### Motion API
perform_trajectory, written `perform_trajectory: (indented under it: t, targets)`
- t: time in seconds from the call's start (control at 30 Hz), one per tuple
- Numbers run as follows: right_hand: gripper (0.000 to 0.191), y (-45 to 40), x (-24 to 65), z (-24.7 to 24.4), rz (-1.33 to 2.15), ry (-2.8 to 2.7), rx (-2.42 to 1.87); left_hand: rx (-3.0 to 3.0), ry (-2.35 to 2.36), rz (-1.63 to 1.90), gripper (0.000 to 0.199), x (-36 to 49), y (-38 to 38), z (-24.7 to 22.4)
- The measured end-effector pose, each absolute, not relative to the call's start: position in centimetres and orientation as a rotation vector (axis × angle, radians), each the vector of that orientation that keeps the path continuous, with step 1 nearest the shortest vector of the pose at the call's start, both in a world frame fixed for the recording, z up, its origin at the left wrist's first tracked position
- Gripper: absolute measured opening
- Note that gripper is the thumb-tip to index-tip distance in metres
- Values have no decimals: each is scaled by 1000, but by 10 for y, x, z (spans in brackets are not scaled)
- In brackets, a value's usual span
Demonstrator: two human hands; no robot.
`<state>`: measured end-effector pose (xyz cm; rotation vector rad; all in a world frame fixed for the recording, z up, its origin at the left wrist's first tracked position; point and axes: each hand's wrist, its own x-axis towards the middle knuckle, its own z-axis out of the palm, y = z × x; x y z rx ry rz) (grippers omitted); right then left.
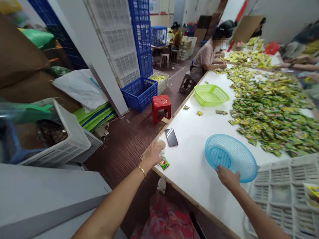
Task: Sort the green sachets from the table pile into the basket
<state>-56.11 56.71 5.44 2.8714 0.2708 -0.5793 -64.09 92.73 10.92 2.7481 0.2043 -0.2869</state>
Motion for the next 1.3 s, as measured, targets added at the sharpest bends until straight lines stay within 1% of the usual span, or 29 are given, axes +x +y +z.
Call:
perform_trajectory:
  t: [0.2,0.27,0.33,0.4,0.47,0.53,0.6,0.67,0.73,0.83,0.9,0.97,1.03,1.1,1.2,1.3]
  targets:
    - [37,532,-633,66,-749,331,2773,2807,-160,-446,66,-603,942,98]
    - [37,515,-656,66,-788,311,2762,2786,-234,-498,64,-599,944,94]
    - [38,503,-672,64,-775,241,2759,2776,-297,-540,63,-598,946,92]
    - [37,510,-680,66,-663,153,2797,2789,-347,-552,61,-598,948,89]
    - [36,541,-676,72,-501,93,2907,2808,-402,-546,59,-597,950,89]
    - [38,594,-661,81,-389,95,3082,2825,-486,-551,56,-594,952,90]
    - [40,662,-638,87,-419,122,3246,2837,-590,-593,49,-589,953,92]
    - [47,728,-609,84,-524,86,3345,2849,-693,-666,42,-582,953,93]
    - [56,783,-578,73,-540,29,3367,2852,-793,-744,39,-576,954,89]
    - [68,833,-541,48,-570,-66,3364,2799,-957,-798,38,-573,955,73]
    - [78,849,-528,32,-617,-143,3353,2750,-930,-767,35,-576,956,59]
    - [85,857,-524,20,-663,-204,3341,2716,-801,-747,37,-582,958,45]
    - [83,859,-527,11,-672,-224,3339,2682,-714,-805,45,-587,961,30]
    - [80,859,-534,4,-641,-227,3344,2634,-745,-884,54,-590,963,14]
    - [82,854,-540,-1,-596,-258,3348,2576,-828,-879,56,-588,960,-10]
    - [88,851,-535,-3,-593,-326,3301,2573,-758,-918,58,-586,957,-24]
